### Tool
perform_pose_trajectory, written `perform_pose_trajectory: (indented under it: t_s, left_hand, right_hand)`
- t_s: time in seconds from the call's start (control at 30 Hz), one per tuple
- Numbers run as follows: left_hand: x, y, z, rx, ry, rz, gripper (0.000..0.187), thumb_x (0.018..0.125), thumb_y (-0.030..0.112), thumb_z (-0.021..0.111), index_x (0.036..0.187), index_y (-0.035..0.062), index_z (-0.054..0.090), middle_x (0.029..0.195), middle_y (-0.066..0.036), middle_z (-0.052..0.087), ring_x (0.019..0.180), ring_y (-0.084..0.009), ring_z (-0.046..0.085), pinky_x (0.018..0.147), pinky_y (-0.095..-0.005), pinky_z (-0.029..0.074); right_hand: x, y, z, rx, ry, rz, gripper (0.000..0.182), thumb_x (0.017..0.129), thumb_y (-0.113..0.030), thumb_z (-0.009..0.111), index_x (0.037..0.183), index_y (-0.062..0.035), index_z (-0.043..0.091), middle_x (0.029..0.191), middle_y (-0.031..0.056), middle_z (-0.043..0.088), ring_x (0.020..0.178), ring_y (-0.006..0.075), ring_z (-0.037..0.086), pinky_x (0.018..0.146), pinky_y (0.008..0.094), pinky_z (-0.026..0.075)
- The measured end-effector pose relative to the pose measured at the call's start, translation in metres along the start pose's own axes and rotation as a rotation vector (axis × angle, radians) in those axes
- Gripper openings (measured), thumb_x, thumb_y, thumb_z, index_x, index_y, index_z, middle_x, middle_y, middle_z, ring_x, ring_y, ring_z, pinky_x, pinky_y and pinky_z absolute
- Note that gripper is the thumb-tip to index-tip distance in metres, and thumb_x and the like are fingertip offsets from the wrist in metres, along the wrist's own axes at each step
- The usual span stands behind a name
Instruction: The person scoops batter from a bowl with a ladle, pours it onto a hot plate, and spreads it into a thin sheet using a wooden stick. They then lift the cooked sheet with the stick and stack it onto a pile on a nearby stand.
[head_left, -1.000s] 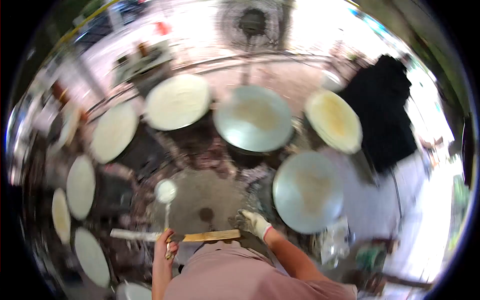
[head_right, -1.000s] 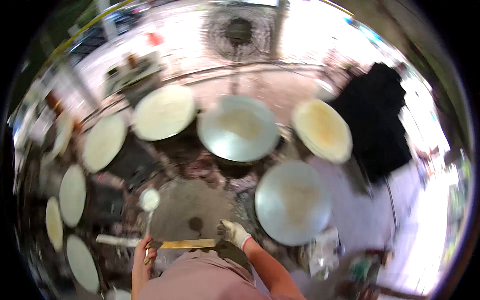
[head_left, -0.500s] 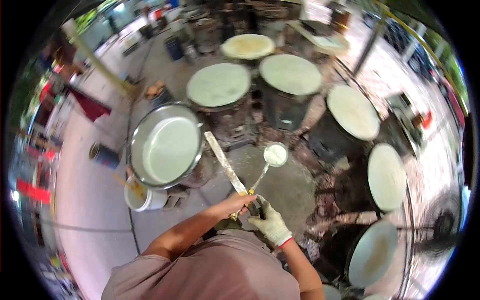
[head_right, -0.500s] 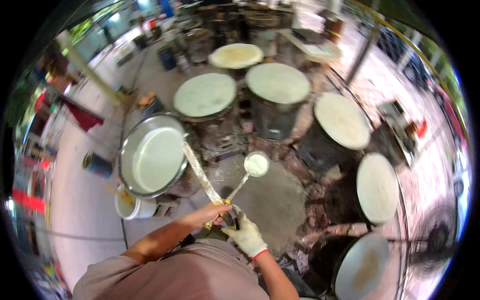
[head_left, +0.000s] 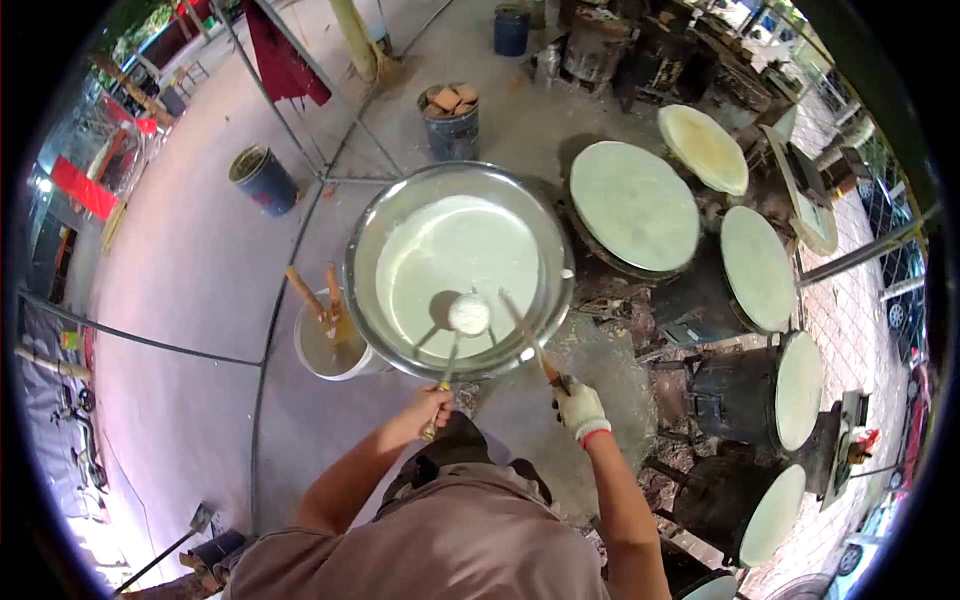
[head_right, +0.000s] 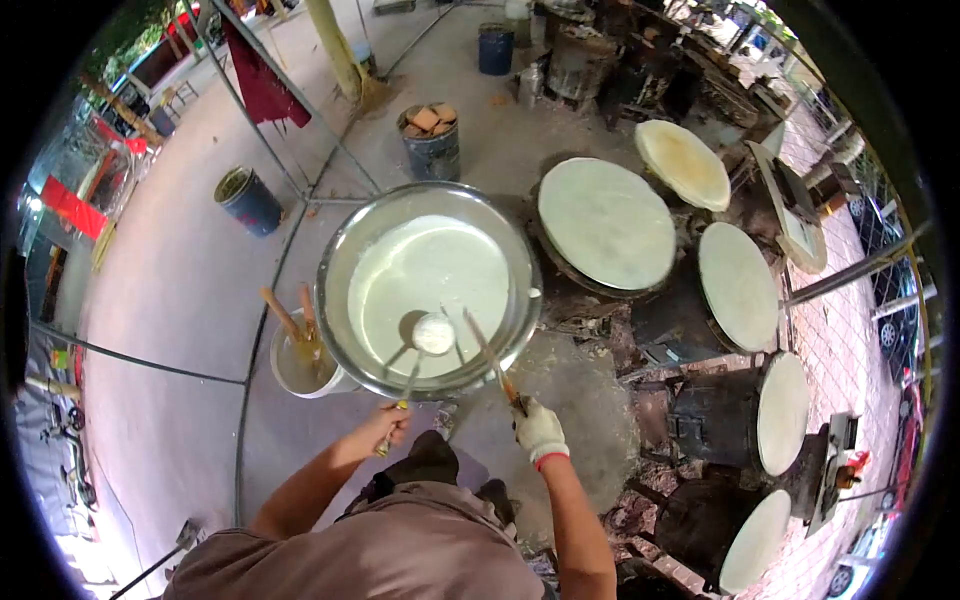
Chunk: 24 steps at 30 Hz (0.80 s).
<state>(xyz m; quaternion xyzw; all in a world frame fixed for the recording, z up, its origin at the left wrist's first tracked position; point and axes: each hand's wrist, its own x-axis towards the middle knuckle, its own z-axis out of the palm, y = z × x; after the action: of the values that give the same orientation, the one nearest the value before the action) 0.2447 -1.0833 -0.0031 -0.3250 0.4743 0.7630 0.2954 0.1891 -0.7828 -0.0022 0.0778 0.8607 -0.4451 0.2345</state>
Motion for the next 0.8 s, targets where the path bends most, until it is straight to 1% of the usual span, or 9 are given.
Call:
perform_pose_trajectory:
  t_s: [0.1, 0.17, 0.27, 0.4, 0.43, 0.5, 0.57, 0.73, 0.8]
  left_hand:
    - [0.038, 0.018, -0.072, 0.019, -0.043, -0.078, 0.016, 0.088, 0.019, 0.056, 0.082, 0.0065, 0.049, 0.061, -0.001, 0.045, 0.045, -0.0098, 0.042, 0.037, -0.0247, 0.035]
    - [0.047, 0.039, -0.086, 0.585, 0.093, 0.005, 0.013, 0.086, 0.016, 0.054, 0.087, 0.0038, 0.051, 0.062, -0.008, 0.053, 0.048, -0.0174, 0.053, 0.038, -0.0312, 0.041]
    - [0.116, 0.006, -0.129, 1.258, 0.377, 0.544, 0.019, 0.082, 0.013, 0.057, 0.095, 0.0002, 0.053, 0.076, -0.021, 0.061, 0.059, -0.0301, 0.063, 0.042, -0.0378, 0.046]
    - [0.123, 0.053, -0.099, 1.421, 0.349, 0.465, 0.019, 0.083, 0.009, 0.049, 0.089, -0.0089, 0.05, 0.076, -0.031, 0.06, 0.064, -0.0362, 0.064, 0.047, -0.0414, 0.048]
    - [0.12, 0.063, -0.08, 1.27, 0.272, 0.195, 0.017, 0.084, 0.01, 0.05, 0.085, -0.0073, 0.05, 0.072, -0.026, 0.06, 0.06, -0.0328, 0.063, 0.045, -0.0384, 0.047]
    - [0.131, 0.057, -0.077, 1.1, 0.194, -0.063, 0.018, 0.084, 0.011, 0.052, 0.081, -0.0058, 0.05, 0.067, -0.022, 0.059, 0.055, -0.0294, 0.061, 0.043, -0.0353, 0.046]
    - [0.156, 0.022, -0.097, -0.053, -0.294, -0.326, 0.021, 0.088, 0.014, 0.052, 0.071, 0.0042, 0.046, 0.057, -0.005, 0.049, 0.044, -0.0155, 0.049, 0.036, -0.0259, 0.036]
    - [0.094, 0.121, -0.036, -0.559, -0.474, -0.439, 0.029, 0.092, 0.013, 0.05, 0.065, 0.0118, 0.039, 0.055, 0.006, 0.031, 0.042, -0.0021, 0.032, 0.033, -0.0186, 0.024]
    - [0.089, 0.161, -0.017, -0.507, -0.663, -0.167, 0.021, 0.092, 0.015, 0.051, 0.073, 0.0114, 0.044, 0.056, 0.006, 0.034, 0.041, -0.002, 0.03, 0.033, -0.0187, 0.023]
  right_hand:
    - [0.044, -0.047, 0.016, -0.445, -0.052, 0.001, 0.036, 0.089, -0.026, 0.049, 0.119, -0.0074, 0.056, 0.081, 0.0147, 0.065, 0.074, 0.0281, 0.063, 0.067, 0.0383, 0.05]
    - [0.078, -0.068, 0.025, -0.56, -0.054, 0.07, 0.037, 0.088, -0.032, 0.048, 0.11, -0.0054, 0.061, 0.094, 0.0218, 0.064, 0.093, 0.0405, 0.059, 0.08, 0.0482, 0.046]
    - [0.129, -0.069, 0.044, -0.667, -0.174, 0.057, 0.037, 0.086, -0.032, 0.05, 0.106, -0.0034, 0.062, 0.092, 0.0217, 0.065, 0.087, 0.0391, 0.062, 0.077, 0.0451, 0.048]
    - [0.158, -0.097, 0.03, -0.17, -0.564, 0.347, 0.034, 0.085, -0.032, 0.054, 0.096, -0.0013, 0.064, 0.066, 0.0089, 0.062, 0.052, 0.0204, 0.057, 0.049, 0.0345, 0.045]
    - [0.143, -0.126, 0.027, -0.132, -0.481, 0.493, 0.026, 0.087, -0.024, 0.051, 0.095, -0.0039, 0.065, 0.084, 0.0138, 0.066, 0.078, 0.0265, 0.065, 0.074, 0.0377, 0.05]
    - [0.146, -0.036, 0.062, -0.394, -0.526, 0.181, 0.03, 0.087, -0.026, 0.054, 0.097, 0.0006, 0.064, 0.078, 0.0127, 0.063, 0.076, 0.025, 0.062, 0.074, 0.0368, 0.049]
    - [0.127, -0.011, 0.099, 0.004, -0.391, 0.407, 0.042, 0.084, -0.029, 0.062, 0.105, 0.0066, 0.06, 0.077, 0.0115, 0.062, 0.085, 0.026, 0.059, 0.076, 0.0342, 0.047]
    - [0.103, -0.095, 0.092, 0.763, -0.294, 0.584, 0.036, 0.087, -0.035, 0.059, 0.111, -0.0078, 0.06, 0.066, 0.0061, 0.055, 0.047, 0.0151, 0.044, 0.042, 0.0299, 0.034]
    - [0.107, -0.157, 0.064, 1.013, -0.334, 0.499, 0.035, 0.091, -0.036, 0.053, 0.118, -0.014, 0.054, 0.06, 0.0033, 0.049, 0.041, 0.0121, 0.037, 0.037, 0.0263, 0.029]
